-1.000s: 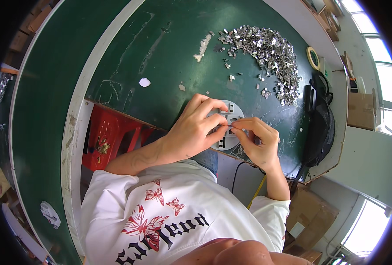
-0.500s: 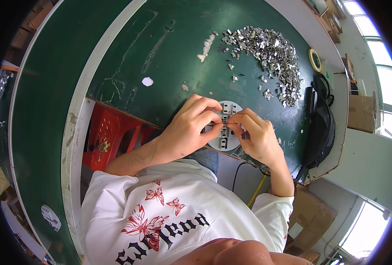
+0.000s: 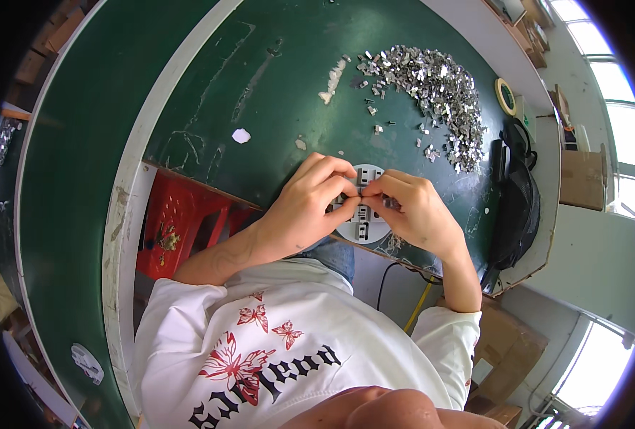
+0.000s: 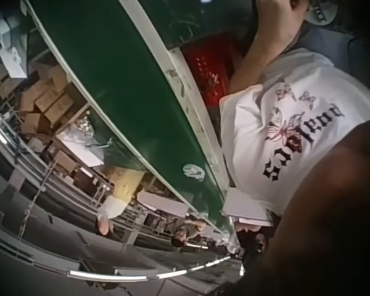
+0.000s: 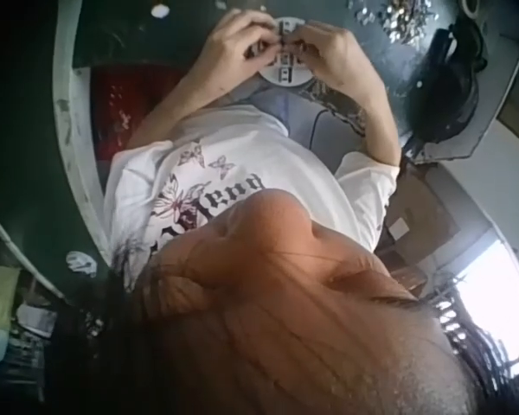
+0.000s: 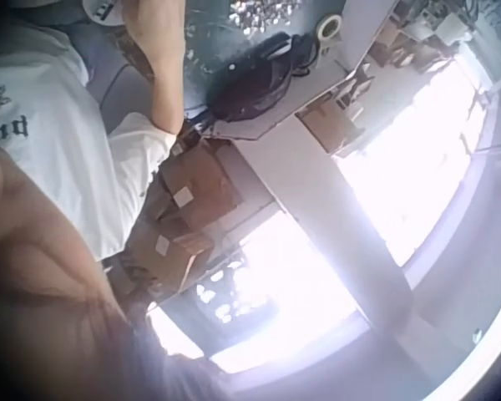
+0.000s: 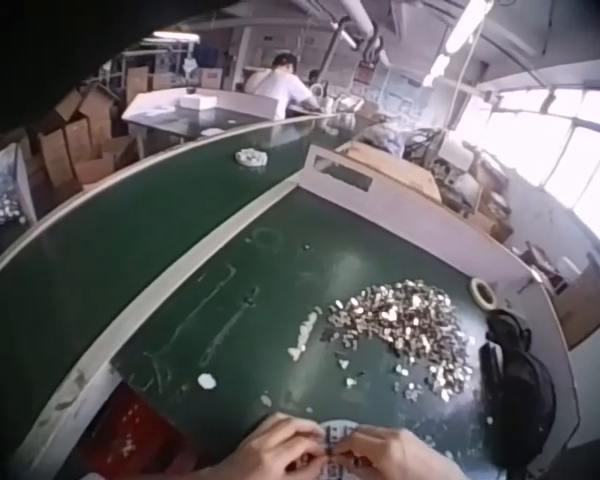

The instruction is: Manually assembling small metal components onto a circular template on a workbench.

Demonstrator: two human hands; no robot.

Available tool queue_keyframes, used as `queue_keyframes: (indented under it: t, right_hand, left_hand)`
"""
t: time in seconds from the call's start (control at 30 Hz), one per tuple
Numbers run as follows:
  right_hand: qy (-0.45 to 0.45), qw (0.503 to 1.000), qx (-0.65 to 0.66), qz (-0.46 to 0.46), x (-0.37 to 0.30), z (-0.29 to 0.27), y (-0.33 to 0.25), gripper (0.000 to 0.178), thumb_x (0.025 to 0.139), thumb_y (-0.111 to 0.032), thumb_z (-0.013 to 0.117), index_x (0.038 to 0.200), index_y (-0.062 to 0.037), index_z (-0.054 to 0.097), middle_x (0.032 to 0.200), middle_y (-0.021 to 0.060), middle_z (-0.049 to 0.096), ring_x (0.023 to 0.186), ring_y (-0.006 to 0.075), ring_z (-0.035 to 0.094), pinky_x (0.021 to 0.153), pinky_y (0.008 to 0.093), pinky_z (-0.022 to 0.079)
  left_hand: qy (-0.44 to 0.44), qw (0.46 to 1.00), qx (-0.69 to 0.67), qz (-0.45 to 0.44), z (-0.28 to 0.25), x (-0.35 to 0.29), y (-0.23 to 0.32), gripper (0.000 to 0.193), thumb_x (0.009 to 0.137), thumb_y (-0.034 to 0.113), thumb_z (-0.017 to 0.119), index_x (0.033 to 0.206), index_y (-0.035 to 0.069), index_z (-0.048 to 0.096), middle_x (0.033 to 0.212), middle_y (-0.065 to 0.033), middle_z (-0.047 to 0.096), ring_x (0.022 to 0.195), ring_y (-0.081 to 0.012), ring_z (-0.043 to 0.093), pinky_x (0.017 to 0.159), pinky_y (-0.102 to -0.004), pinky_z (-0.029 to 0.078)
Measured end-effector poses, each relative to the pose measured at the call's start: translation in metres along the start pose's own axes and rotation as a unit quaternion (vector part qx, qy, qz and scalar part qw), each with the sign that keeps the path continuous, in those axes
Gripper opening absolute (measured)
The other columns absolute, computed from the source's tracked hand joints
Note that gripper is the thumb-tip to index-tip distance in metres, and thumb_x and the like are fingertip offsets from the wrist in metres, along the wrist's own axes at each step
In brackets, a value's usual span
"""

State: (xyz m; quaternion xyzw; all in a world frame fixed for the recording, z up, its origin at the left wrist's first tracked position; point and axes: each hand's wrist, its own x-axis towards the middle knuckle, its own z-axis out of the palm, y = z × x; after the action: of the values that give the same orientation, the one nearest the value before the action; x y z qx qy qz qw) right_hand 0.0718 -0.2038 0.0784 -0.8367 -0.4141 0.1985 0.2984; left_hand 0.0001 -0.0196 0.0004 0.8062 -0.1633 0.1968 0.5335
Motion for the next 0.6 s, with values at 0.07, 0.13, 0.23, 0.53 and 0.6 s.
queue_keyframes:
  t: [0.07,0.13,0.23,0.53,0.6]
  right_hand:
    - [0.017,1.0,-0.001,0.014,-0.004,0.002,-0.003,0.025,0.07,0.014,0.06,0.094,0.0045,0.059,0.085,0.016,0.061,0.074,0.034,0.065,0.066,0.0383,0.053]
    - [0.026,0.999,0.001,0.023,-0.004,0.003,-0.003,0.025,0.071,0.014,0.059,0.094,0.0048,0.059,0.086,0.0161,0.061,0.074,0.0342,0.065,0.066,0.0383,0.052]
    - [-0.018,0.999,-0.038,0.019,0.001,0.001,-0.003,0.022,0.073,0.013,0.06,0.093,0.0051,0.058,0.086,0.016,0.061,0.077,0.0345,0.065,0.068,0.0384,0.053]
    - [0.172,0.97,0.157,-0.065,-0.013,-0.002,0.001,0.025,0.092,-0.004,0.056,0.069,-0.0039,0.048,0.066,0.008,0.053,0.055,0.0206,0.051,0.049,0.0305,0.039]
    - [0.231,0.871,0.411,-0.137,-0.006,0.011,-0.002,0.039,0.101,-0.019,0.046,0.063,-0.0086,0.041,0.057,0.0033,0.044,0.048,0.0151,0.039,0.045,0.0285,0.03]
  left_hand:
    - [0.0,1.0,-0.003,-0.001,0.0,0.002,0.0,0.016,0.075,-0.001,0.076,0.085,0.001,0.065,0.107,-0.0081,0.062,0.095,-0.0244,0.06,0.077,-0.0342,0.051]
    - [-0.007,1.0,-0.005,0.002,-0.003,0.007,-0.002,0.014,0.075,-0.001,0.074,0.085,0.001,0.064,0.105,-0.0086,0.06,0.095,-0.0264,0.058,0.078,-0.0355,0.051]
    - [-0.017,1.0,-0.007,0.004,-0.002,0.004,-0.003,0.014,0.075,0.0,0.074,0.085,0.001,0.064,0.105,-0.0088,0.059,0.095,-0.0272,0.057,0.079,-0.0361,0.051]
    - [-0.091,0.996,0.014,0.012,-0.013,0.005,0.005,0.058,0.075,0.026,0.08,0.118,-0.003,0.055,0.129,-0.0172,0.05,0.121,-0.035,0.046,0.102,-0.045,0.041]
    - [-0.104,0.994,0.025,0.019,-0.012,0.003,0.008,0.071,0.075,0.033,0.081,0.127,-0.005,0.051,0.134,-0.0193,0.046,0.127,-0.037,0.042,0.108,-0.0477,0.038]
